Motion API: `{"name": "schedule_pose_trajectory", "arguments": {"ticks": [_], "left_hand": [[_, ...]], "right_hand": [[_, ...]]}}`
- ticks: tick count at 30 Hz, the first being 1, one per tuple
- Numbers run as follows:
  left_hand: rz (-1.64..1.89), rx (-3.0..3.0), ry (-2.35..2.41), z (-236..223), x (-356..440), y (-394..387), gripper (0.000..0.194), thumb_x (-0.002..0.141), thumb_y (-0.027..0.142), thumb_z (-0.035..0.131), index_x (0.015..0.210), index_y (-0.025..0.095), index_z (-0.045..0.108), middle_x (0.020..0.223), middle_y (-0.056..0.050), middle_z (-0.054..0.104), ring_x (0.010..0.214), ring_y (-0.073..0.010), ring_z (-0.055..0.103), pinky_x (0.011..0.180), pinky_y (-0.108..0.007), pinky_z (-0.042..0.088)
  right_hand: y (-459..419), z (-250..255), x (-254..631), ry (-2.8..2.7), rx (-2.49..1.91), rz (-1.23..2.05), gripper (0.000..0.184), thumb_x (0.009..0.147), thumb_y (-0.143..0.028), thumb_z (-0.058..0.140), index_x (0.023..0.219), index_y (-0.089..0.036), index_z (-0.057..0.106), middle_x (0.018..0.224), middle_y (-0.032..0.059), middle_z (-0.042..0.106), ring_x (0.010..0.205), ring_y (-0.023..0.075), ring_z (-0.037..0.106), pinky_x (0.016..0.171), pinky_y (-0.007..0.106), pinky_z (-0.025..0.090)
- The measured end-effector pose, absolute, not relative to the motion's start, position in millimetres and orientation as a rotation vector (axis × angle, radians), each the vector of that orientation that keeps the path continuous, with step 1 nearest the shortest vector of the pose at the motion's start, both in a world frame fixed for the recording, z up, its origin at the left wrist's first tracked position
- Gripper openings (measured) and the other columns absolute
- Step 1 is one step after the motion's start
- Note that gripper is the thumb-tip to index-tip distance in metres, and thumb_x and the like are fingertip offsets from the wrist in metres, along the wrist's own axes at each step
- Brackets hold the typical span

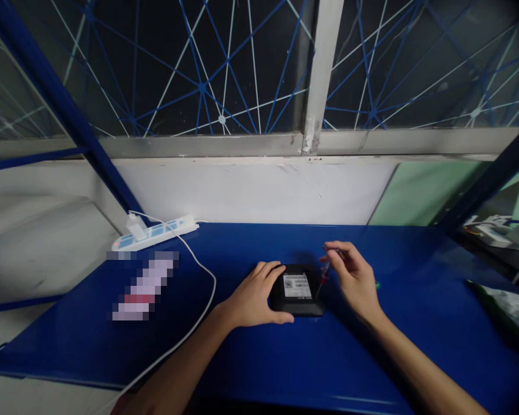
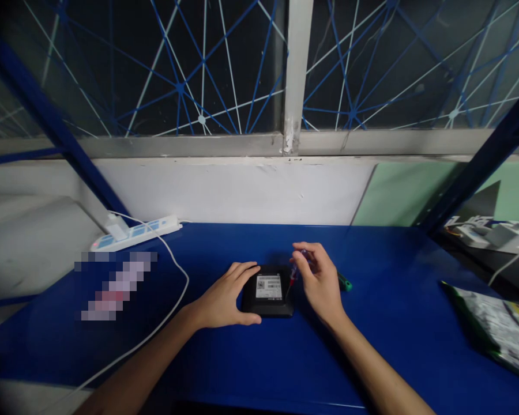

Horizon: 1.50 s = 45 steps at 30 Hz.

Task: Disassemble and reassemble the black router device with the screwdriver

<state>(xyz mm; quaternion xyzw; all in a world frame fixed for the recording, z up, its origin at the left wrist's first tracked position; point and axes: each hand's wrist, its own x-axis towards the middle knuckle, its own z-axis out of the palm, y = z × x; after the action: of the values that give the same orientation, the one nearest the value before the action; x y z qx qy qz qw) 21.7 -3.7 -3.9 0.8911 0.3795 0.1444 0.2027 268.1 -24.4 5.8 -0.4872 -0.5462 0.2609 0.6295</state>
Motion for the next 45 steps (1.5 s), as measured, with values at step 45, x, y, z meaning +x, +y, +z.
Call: {"name": "schedule_pose_trajectory", "arguments": {"ticks": [45], "left_hand": [[0.467, 2.524, 0.996, -11, 35, 5, 0.103, 0.063, 0.066, 0.084, 0.146, 0.019, 0.044, 0.150, -0.015, 0.045, 0.135, -0.0386, 0.042, 0.116, -0.055, 0.037]], "right_hand": [[-9, -2, 226, -1.425, -1.102, 0.510, 0.031, 0.098, -0.037, 0.057, 0.128, -0.029, 0.060, 0.103, 0.0050, 0.066, 0.086, 0.0189, 0.066, 0.077, 0.035, 0.056]]}}
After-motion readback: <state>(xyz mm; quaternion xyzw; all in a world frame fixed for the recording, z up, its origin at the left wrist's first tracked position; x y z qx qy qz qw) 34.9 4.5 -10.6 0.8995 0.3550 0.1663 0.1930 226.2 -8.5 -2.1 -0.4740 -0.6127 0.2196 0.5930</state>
